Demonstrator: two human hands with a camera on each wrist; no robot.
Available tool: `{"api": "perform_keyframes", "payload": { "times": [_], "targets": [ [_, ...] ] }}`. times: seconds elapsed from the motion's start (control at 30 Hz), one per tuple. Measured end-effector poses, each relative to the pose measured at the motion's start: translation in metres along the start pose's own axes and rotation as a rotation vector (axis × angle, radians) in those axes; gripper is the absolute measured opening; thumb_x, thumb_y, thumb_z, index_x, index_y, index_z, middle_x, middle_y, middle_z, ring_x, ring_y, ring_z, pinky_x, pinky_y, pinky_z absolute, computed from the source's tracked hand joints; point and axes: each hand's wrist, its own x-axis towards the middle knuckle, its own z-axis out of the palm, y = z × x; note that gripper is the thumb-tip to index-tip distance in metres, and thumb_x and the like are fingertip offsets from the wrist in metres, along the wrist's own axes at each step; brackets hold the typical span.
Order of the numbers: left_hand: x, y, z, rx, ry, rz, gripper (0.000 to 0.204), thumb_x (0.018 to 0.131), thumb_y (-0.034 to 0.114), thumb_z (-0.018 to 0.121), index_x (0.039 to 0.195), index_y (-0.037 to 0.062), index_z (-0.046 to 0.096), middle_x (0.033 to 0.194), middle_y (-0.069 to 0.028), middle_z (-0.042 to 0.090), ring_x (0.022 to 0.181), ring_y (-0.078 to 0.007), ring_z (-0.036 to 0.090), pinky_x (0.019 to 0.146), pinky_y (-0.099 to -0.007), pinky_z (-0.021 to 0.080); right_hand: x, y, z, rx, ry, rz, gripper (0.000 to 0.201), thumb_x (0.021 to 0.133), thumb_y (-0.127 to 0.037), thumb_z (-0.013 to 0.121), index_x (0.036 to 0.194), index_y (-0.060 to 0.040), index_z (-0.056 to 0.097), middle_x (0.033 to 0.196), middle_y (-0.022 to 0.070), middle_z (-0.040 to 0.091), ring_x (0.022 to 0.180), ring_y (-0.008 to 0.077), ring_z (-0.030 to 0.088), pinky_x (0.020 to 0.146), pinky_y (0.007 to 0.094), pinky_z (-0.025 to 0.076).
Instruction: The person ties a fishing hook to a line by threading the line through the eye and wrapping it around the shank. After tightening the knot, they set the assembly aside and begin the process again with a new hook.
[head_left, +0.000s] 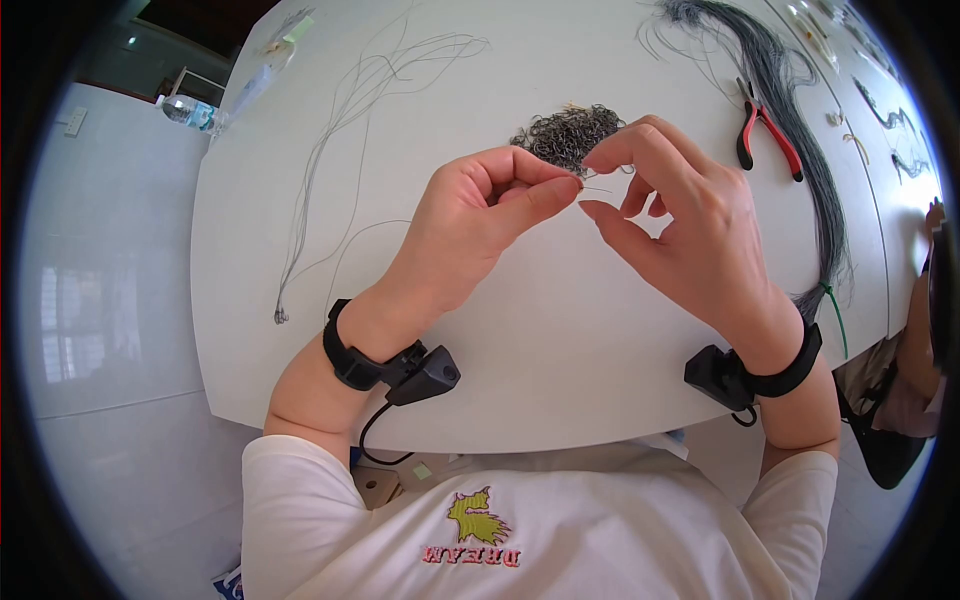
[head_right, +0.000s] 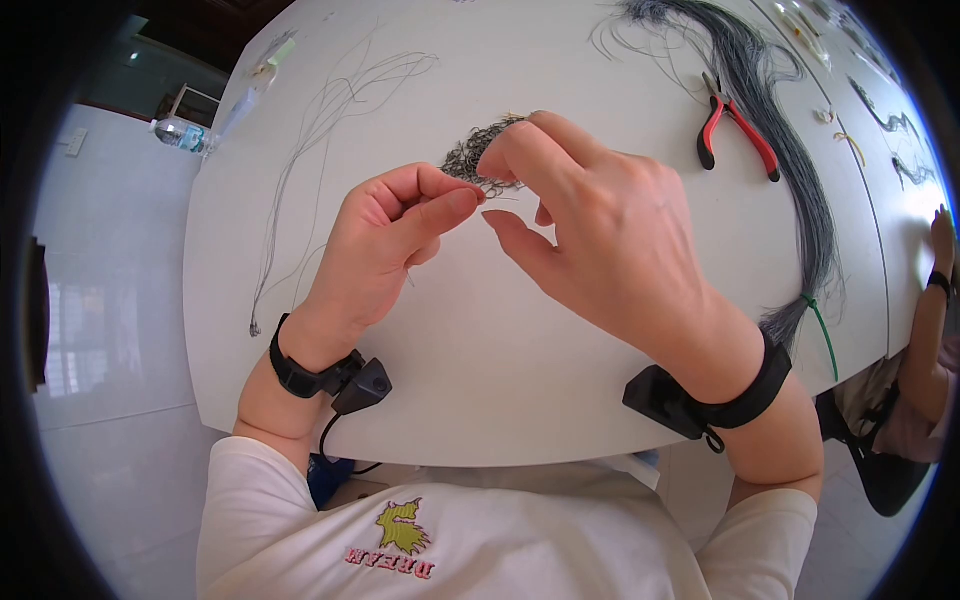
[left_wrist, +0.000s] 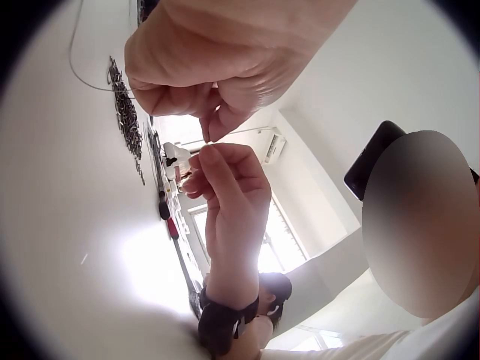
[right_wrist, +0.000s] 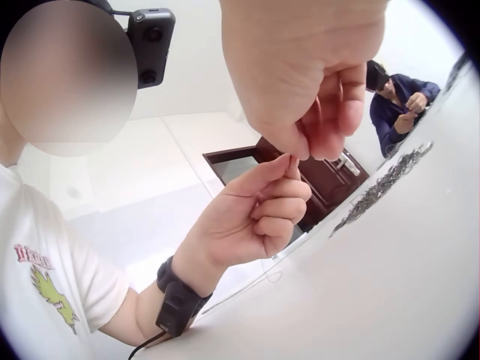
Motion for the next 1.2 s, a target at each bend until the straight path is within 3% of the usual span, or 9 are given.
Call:
{"api": "perform_keyframes", "payload": {
  "times": [0.37,0.6,0.67,0.77,0.87,1.2],
  "targets": [
    [-0.0009,0.0,0.0,0.038,0.004,0.037,0.009,0.092,0.014,0.069,0.093,0.0057,0.068,0.072,0.0078,0.056,0.055,0.0007,0.031,0.048,-0.0183,0.021,-0.0013,0.0042,0.0041,-0.117,0.062,-0.145,0.012,0.076,-0.006,0.072,0.079,-0.0102,0.06,0.071,0.001,0.057,0.054,0.0206,0.057,0.048,0.0317,0.044],
    [-0.002,-0.0007,0.0019,-0.025,-0.006,0.009,0.01,0.093,0.015,0.068,0.095,0.0056,0.068,0.073,0.0077,0.056,0.054,0.0003,0.031,0.048,-0.0187,0.021,-0.0014,0.0006,0.0022,-0.083,0.055,-0.13,0.013,0.074,-0.004,0.07,0.077,-0.0099,0.058,0.07,0.0015,0.056,0.052,0.0204,0.056,0.047,0.0316,0.043],
    [-0.002,-0.0005,0.0001,-0.124,-0.029,-0.08,0.01,0.093,0.015,0.068,0.096,0.0055,0.068,0.073,0.0077,0.056,0.053,0.0001,0.031,0.047,-0.0189,0.021,-0.0016,0.0007,-0.0008,-0.086,0.01,-0.144,0.016,0.072,0.006,0.07,0.077,-0.0049,0.06,0.077,0.0039,0.061,0.056,0.0138,0.061,0.048,0.0243,0.047],
    [-0.0023,0.0002,0.001,-0.131,-0.025,-0.08,0.01,0.093,0.015,0.068,0.095,0.0056,0.068,0.072,0.0079,0.056,0.053,0.0,0.031,0.048,-0.019,0.021,-0.0012,-0.0001,-0.001,-0.079,0.014,-0.158,0.017,0.07,0.007,0.07,0.077,-0.0051,0.06,0.077,0.0036,0.061,0.056,0.0137,0.062,0.048,0.0244,0.047],
    [-0.0025,0.0021,0.0048,-0.016,0.029,-0.061,0.01,0.092,0.015,0.069,0.095,0.0058,0.067,0.071,0.0083,0.055,0.053,0.0,0.03,0.048,-0.0191,0.022,-0.0009,0.0004,0.0036,-0.082,0.074,-0.159,0.014,0.072,-0.002,0.069,0.075,-0.0099,0.057,0.07,0.001,0.055,0.052,0.0198,0.055,0.046,0.0312,0.042],
    [-0.003,0.0005,0.0038,0.074,0.043,0.064,0.013,0.091,0.018,0.07,0.093,0.0057,0.067,0.07,0.0095,0.052,0.058,0.0007,0.033,0.052,-0.0178,0.024,-0.0013,0.0002,0.0034,-0.073,0.079,-0.142,0.015,0.072,-0.003,0.07,0.074,-0.0103,0.057,0.069,0.0004,0.055,0.051,0.0187,0.056,0.046,0.0301,0.042]
  ]
}}
